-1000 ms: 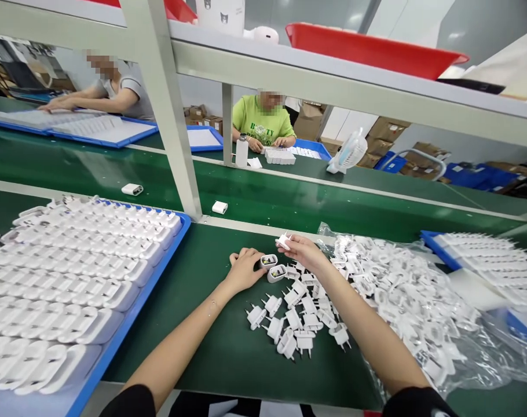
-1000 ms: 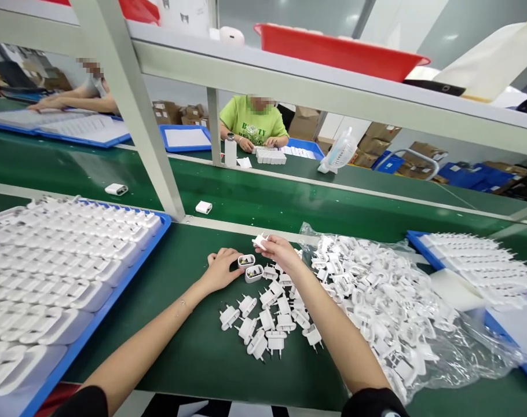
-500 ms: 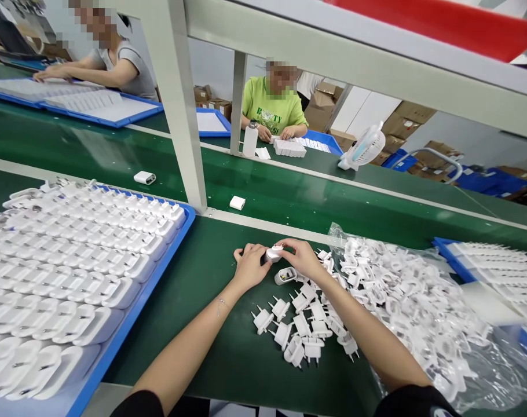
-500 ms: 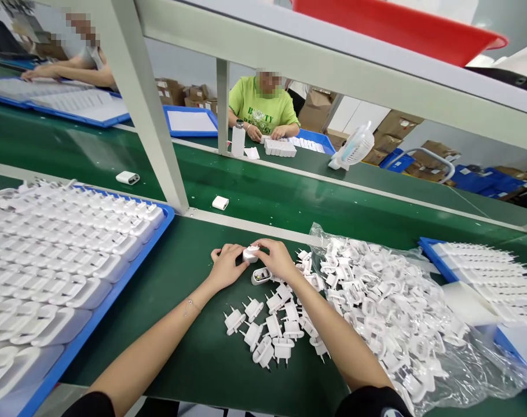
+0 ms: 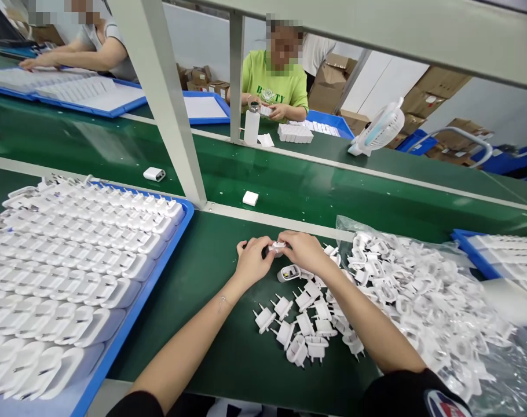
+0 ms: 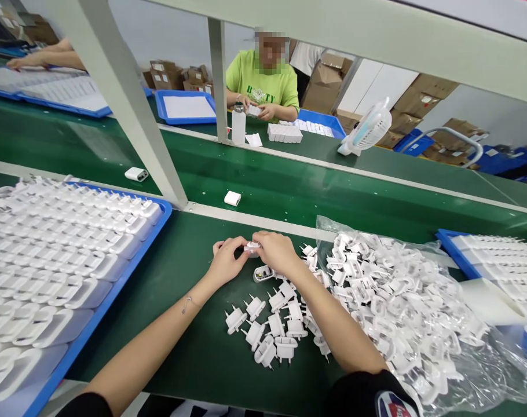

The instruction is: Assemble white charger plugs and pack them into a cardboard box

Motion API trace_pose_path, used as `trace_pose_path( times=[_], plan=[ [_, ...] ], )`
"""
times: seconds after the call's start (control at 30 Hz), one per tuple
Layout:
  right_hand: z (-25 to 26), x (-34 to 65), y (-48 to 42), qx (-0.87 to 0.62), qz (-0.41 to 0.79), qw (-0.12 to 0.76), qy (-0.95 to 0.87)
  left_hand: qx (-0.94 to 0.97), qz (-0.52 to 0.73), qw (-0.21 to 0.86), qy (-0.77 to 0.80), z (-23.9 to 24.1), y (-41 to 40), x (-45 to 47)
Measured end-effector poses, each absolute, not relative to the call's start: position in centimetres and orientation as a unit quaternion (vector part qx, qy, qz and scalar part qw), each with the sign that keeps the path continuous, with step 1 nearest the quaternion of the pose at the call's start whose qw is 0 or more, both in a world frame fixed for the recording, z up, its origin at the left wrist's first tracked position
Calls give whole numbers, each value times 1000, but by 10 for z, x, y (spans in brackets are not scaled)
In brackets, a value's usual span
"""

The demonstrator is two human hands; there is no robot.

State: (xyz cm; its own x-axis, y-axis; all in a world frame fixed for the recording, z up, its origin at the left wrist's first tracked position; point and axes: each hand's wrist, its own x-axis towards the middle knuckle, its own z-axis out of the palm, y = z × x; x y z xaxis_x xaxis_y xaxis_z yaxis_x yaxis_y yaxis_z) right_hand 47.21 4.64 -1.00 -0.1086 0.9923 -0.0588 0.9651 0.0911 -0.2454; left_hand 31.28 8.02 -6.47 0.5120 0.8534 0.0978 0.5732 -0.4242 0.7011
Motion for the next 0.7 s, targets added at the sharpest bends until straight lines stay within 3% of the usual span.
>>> trace_pose_path(
  times=[0.1, 0.23, 0.3, 0.37, 0.47, 0.6, 0.7],
  plan=[
    [-8, 474, 45, -661, 109, 73, -738, 836, 222, 301, 401, -67, 83, 312],
    [-5, 499, 73, -551, 313, 137, -761, 863, 214, 283, 360, -67, 81, 305],
    [-9, 512, 101, -553, 352, 207, -727, 845, 245, 283, 382, -58, 69, 291],
    [-19, 518, 132, -621, 280, 268, -682, 812, 294, 298, 407, -44, 46, 261],
    [-45, 511, 170, -665, 164, 231, -691, 782, 361, 276, 427, -22, -7, 190],
    [-71, 497, 194, -655, 110, 133, -735, 729, 370, 114, 564, -13, -86, 76],
    [-64, 491, 188, -630, 72, 140, -760, 562, 349, -13, 750, -16, -119, 6]
  ],
)
